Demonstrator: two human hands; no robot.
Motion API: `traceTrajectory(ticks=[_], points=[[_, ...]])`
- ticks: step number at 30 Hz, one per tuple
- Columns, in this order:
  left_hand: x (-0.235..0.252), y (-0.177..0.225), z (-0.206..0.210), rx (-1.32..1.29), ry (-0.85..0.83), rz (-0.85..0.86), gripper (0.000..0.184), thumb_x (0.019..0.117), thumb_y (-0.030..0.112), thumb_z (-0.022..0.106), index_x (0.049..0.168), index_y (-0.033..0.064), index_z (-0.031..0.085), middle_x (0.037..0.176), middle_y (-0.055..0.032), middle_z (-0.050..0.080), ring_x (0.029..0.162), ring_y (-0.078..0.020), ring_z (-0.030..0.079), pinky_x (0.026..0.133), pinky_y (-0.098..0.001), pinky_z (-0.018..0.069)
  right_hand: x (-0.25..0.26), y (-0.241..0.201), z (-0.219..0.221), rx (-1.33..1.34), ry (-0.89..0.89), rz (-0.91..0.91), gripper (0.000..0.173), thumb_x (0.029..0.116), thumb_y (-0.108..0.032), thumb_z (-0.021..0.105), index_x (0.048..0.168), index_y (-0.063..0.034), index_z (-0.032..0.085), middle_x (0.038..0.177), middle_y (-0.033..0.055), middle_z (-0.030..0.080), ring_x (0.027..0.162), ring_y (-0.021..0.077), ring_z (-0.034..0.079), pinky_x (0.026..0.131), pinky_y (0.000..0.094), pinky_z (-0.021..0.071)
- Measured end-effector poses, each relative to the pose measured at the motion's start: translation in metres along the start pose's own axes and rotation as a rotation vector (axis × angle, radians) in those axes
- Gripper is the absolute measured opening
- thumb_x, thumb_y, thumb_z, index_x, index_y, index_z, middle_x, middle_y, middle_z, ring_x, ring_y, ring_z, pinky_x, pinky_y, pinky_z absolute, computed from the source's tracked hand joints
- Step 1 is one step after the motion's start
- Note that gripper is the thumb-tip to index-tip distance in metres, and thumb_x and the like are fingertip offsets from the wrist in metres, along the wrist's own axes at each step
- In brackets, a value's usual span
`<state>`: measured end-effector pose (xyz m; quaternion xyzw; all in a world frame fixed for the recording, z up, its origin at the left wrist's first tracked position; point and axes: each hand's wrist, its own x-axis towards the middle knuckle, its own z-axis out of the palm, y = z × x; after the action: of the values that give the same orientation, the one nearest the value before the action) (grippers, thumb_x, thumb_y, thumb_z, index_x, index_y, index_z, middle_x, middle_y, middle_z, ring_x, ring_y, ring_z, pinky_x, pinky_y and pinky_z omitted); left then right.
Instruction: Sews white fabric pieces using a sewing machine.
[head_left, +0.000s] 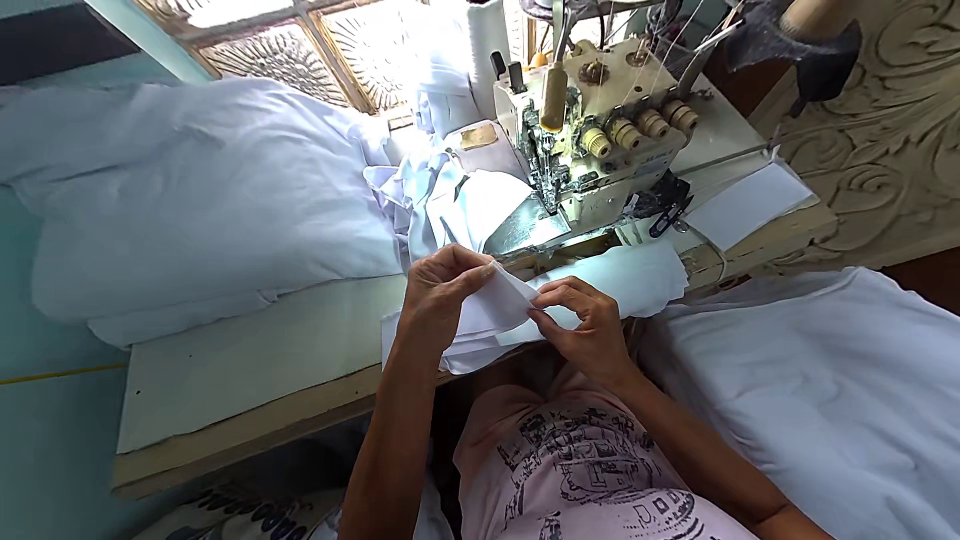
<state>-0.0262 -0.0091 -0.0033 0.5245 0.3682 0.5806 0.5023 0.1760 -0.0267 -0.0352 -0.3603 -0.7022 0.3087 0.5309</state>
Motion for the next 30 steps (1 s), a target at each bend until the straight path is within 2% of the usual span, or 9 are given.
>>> traceTrajectory(ticks=[8,11,14,17,19,21,24,27,30], points=[[0.004,-0.007,0.011,-0.01,0.083,0.065,0.02,0.0905,-0.005,0.062,0.096,0.0139,0.067,0.089,0.0058,0.072,0.084,-0.0045,0.069,0.081,-0.0241,0.0584,0.0,-0.005,-0.003,0.031,0.09,-0.031,0.005,0.0833,-0.002,0.075,0.087,0.0013,0.074,0.095,0.0086,0.074,0.094,0.0055,0.071,0.084,0.0171,0.0573],[0.016,-0.01,0.025,0.288,0.15,0.166,0.015,0.0917,-0.003,0.061,0.104,0.0046,0.061,0.095,0.0051,0.066,0.085,-0.0003,0.065,0.078,-0.0196,0.0565,0.007,-0.002,0.0,-0.029,0.147,-0.044,0.003,0.0837,0.0,0.072,0.084,0.0015,0.07,0.092,0.01,0.074,0.092,0.0075,0.072,0.083,0.0185,0.0572],[0.044,-0.015,0.038,0.645,0.206,0.275,0.016,0.0923,0.0,0.062,0.106,-0.0075,0.064,0.094,-0.0087,0.065,0.074,-0.0016,0.057,0.068,-0.0153,0.0483,0.023,0.008,-0.003,-0.158,0.159,-0.054,0.006,0.0872,-0.002,0.072,0.086,0.0013,0.067,0.09,0.0116,0.074,0.088,0.0119,0.073,0.08,0.024,0.0589],[0.076,-0.03,0.043,0.868,0.178,0.337,0.016,0.092,0.0,0.062,0.105,-0.0058,0.069,0.098,-0.0159,0.072,0.086,-0.0155,0.067,0.081,-0.0276,0.0537,0.035,0.019,-0.008,-0.241,0.149,0.005,0.011,0.0936,-0.006,0.07,0.097,-0.0021,0.06,0.087,0.01,0.069,0.077,0.0142,0.069,0.067,0.0283,0.0564],[0.09,-0.035,0.048,1.002,0.11,0.336,0.013,0.0916,0.0,0.063,0.099,-0.0054,0.072,0.094,-0.0198,0.071,0.089,-0.0294,0.069,0.084,-0.0428,0.0529,0.038,0.026,-0.011,-0.257,0.148,0.054,0.013,0.0962,-0.008,0.068,0.103,-0.0033,0.059,0.085,0.0098,0.066,0.07,0.0166,0.064,0.059,0.0309,0.0521],[0.093,-0.032,0.054,1.146,0.037,0.304,0.011,0.0933,0.002,0.062,0.093,-0.0044,0.071,0.089,-0.0215,0.07,0.091,-0.0373,0.068,0.084,-0.0517,0.0511,0.039,0.029,-0.014,-0.274,0.145,0.084,0.013,0.0973,-0.007,0.066,0.107,-0.003,0.059,0.086,0.0104,0.065,0.07,0.0176,0.064,0.058,0.0318,0.0522],[0.084,-0.032,0.061,1.331,0.062,0.306,0.015,0.0961,0.009,0.063,0.093,-0.0019,0.072,0.099,-0.0245,0.068,0.107,-0.0447,0.062,0.093,-0.0579,0.045,0.037,0.03,-0.015,-0.274,0.141,0.12,0.016,0.0962,-0.006,0.066,0.109,-0.0021,0.058,0.087,0.0108,0.066,0.071,0.0166,0.065,0.06,0.0301,0.0537],[0.063,-0.031,0.068,1.413,0.068,0.295,0.021,0.1001,0.013,0.059,0.097,-0.0004,0.074,0.097,-0.0243,0.068,0.102,-0.0458,0.063,0.086,-0.0588,0.0473,0.034,0.027,-0.015,-0.251,0.145,0.14,0.016,0.0931,-0.004,0.066,0.107,-0.0013,0.059,0.087,0.0109,0.066,0.072,0.0153,0.066,0.062,0.028,0.0551],[0.042,-0.029,0.071,1.298,0.019,0.324,0.02,0.1022,0.014,0.059,0.108,0.0031,0.075,0.091,-0.0168,0.063,0.085,-0.0342,0.062,0.074,-0.0477,0.0478,0.027,0.023,-0.017,-0.245,0.158,0.17,0.013,0.0887,-0.002,0.066,0.101,-0.0008,0.062,0.082,0.009,0.065,0.069,0.014,0.065,0.061,0.0269,0.0542]])
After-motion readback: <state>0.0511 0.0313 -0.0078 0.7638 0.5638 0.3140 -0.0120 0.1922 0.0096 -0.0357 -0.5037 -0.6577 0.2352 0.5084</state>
